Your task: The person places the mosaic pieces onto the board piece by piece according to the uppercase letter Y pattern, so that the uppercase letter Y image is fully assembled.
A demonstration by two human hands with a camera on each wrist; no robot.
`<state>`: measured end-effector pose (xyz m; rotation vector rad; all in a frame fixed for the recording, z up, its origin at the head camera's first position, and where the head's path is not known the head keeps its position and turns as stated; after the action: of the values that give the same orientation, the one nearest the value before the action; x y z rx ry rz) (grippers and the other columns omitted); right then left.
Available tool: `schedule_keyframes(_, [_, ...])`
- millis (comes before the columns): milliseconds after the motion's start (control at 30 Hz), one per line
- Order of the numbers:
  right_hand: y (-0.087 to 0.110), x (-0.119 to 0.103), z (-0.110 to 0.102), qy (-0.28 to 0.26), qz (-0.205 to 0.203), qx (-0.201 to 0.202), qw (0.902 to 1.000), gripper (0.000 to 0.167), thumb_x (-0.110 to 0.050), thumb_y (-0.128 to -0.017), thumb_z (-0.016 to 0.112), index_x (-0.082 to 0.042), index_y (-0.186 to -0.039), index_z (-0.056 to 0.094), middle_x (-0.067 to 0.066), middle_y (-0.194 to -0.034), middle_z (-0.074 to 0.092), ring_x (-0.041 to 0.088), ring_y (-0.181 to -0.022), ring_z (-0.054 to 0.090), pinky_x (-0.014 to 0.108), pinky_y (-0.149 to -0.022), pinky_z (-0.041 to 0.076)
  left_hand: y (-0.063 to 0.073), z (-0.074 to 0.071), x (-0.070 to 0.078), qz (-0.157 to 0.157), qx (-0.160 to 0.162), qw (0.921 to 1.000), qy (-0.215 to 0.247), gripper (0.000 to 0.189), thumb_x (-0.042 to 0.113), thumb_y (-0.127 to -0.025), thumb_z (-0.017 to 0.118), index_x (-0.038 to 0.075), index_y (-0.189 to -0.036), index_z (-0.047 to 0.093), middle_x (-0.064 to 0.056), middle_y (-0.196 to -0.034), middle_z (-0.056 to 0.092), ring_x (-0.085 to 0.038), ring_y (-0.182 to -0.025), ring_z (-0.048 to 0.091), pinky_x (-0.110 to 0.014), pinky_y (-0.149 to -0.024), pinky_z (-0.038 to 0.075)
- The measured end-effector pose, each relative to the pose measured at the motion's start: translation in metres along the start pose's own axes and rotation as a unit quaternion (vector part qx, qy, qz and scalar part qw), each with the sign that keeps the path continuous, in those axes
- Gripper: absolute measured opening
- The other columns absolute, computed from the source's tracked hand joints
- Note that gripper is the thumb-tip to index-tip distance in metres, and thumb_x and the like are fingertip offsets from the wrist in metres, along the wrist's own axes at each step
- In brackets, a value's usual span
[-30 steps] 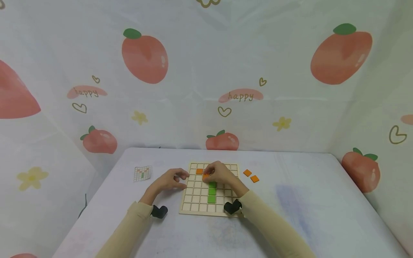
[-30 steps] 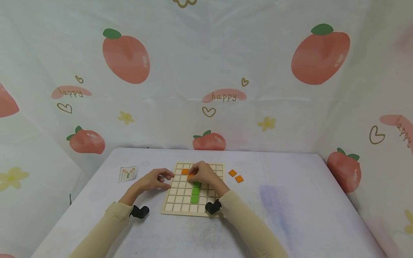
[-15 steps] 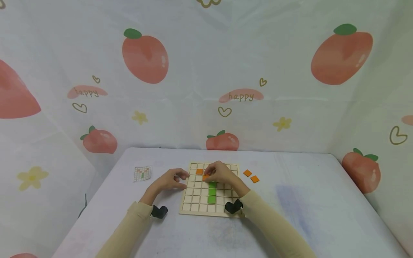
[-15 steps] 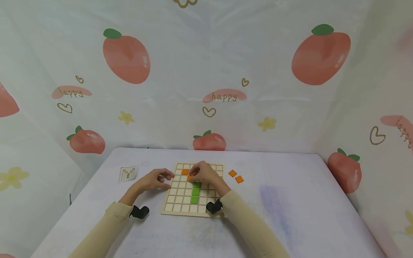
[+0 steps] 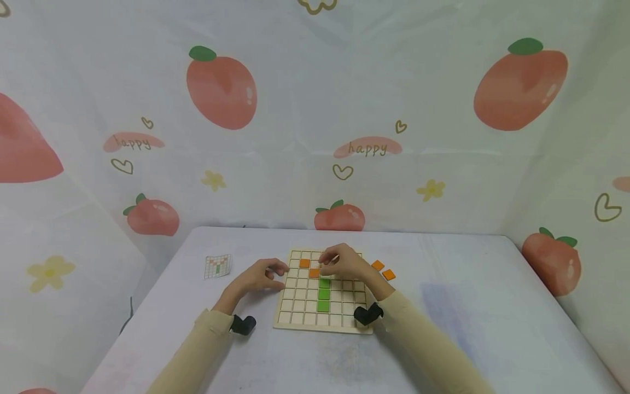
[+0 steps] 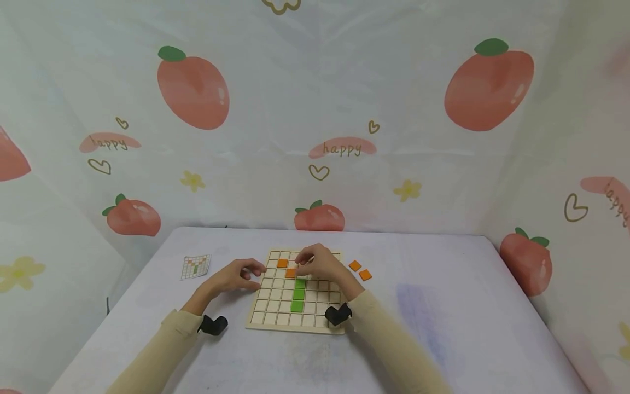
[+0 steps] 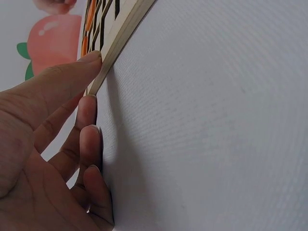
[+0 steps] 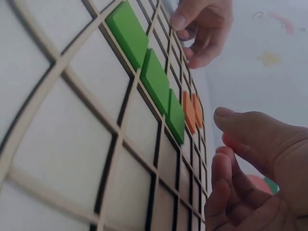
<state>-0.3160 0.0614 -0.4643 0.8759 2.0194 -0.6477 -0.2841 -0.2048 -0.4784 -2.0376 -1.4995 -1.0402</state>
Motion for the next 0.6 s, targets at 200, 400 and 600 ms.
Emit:
schedule_keyframes(200, [0.017,0.006,-0.018,-0.015,-0.007,-0.007,0.9998,0.026,-0.007,-0.087,0.079,0.007,-0.107,0.071,0.014,-0.1,0.069,0.024,-0.091,0.064,0.037,-0.083,0.053,0.002,0.0,0.0,0.001,0.001,1.0,-0.001,0.041,0.006,-0.08,0.085,0.006,-0.118,0.07,-0.001,-0.102,0.062,-0.02,-0.085,0.052,-0.036,-0.079,0.045])
schedule_keyframes(400, [0.038,0.013,-0.037,0.013,0.012,-0.005,0.9998,0.026,-0.011,-0.088,0.079,0.005,-0.108,0.072,0.009,-0.099,0.069,0.021,-0.089,0.062,0.035,-0.081,0.052,0.002,0.002,-0.001,-0.002,-0.002,1.0,0.0,0.041,0.006,-0.08,0.086,0.006,-0.118,0.07,-0.001,-0.103,0.062,-0.02,-0.086,0.052,-0.036,-0.079,0.045])
schedule_keyframes(600, [0.06,0.021,-0.059,0.024,0.023,-0.007,0.9994,0.026,-0.01,-0.088,0.079,0.004,-0.109,0.072,0.009,-0.1,0.069,0.022,-0.088,0.062,0.033,-0.079,0.051,0.001,0.001,0.001,-0.003,-0.001,1.0,-0.003,0.041,0.006,-0.08,0.085,0.007,-0.118,0.07,-0.001,-0.103,0.062,-0.02,-0.087,0.052,-0.036,-0.08,0.044])
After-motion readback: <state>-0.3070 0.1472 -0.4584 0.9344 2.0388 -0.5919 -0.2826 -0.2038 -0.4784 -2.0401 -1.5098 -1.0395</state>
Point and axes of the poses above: each hand's wrist, its own y-axis away from the middle knuckle, its own z-axis out of the palm, x = y × z, the point moved 3 cm from there along -y, towards the middle knuckle
